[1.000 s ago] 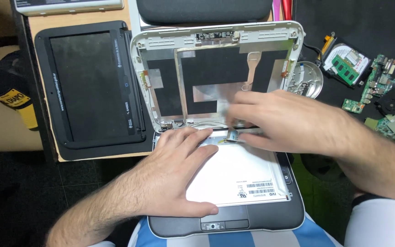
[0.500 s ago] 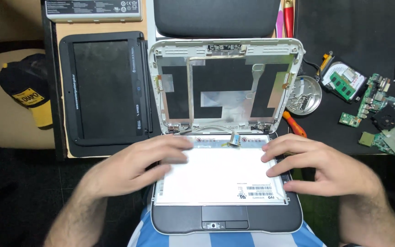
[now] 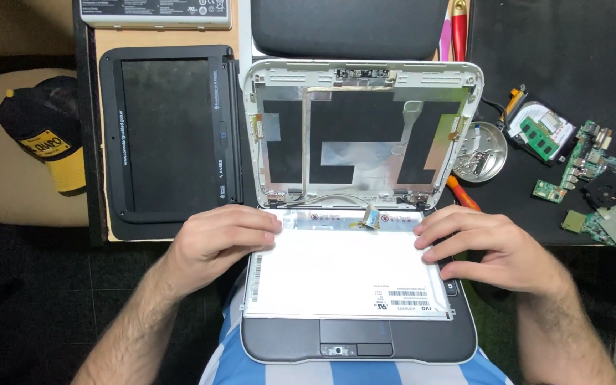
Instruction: Disassembling a laptop to remove the keyboard, trackpad assembly, and screen components using a screwdriver and manual prying.
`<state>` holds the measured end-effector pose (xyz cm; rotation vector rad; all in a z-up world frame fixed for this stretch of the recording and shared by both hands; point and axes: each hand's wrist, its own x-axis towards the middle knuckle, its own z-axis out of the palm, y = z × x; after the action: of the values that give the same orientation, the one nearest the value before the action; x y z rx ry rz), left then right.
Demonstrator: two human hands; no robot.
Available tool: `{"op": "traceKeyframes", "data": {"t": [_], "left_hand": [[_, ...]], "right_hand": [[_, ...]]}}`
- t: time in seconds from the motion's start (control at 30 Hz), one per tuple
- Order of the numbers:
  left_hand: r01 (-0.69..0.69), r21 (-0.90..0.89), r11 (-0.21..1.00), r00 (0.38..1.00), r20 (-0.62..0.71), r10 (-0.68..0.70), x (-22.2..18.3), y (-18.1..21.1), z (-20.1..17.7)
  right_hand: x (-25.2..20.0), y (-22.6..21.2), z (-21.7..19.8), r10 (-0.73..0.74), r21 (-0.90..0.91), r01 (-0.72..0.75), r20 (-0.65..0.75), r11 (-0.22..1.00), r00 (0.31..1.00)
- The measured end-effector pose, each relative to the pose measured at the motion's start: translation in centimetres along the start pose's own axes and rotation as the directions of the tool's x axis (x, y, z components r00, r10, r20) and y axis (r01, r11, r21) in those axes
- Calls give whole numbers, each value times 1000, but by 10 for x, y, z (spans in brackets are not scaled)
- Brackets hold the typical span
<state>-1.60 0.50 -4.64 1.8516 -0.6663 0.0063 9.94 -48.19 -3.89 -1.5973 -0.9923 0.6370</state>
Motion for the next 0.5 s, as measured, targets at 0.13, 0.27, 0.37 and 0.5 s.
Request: {"op": "traceKeyframes", "data": {"t": [0.13,0.27,0.37,0.5], "left_hand": [[88,43,995,996,-10,-88,-15,-6,-5],[176,-68,982,984,31,-174,-16,-17,-13],[158,-132,979,987,25,-156,-14,-28,-15],[51,-121,991,997,-55,-58,-10,-37,-8]], "right_hand": [[-4,1,0,12,-5,-12,-26,1000,1000],[5,0,-6,-4,28,3,27,1000,1000],[8,5,-5,-18,49,17,27,999,999],[-1,20,1,-46,92,52,-62,994,997]]}}
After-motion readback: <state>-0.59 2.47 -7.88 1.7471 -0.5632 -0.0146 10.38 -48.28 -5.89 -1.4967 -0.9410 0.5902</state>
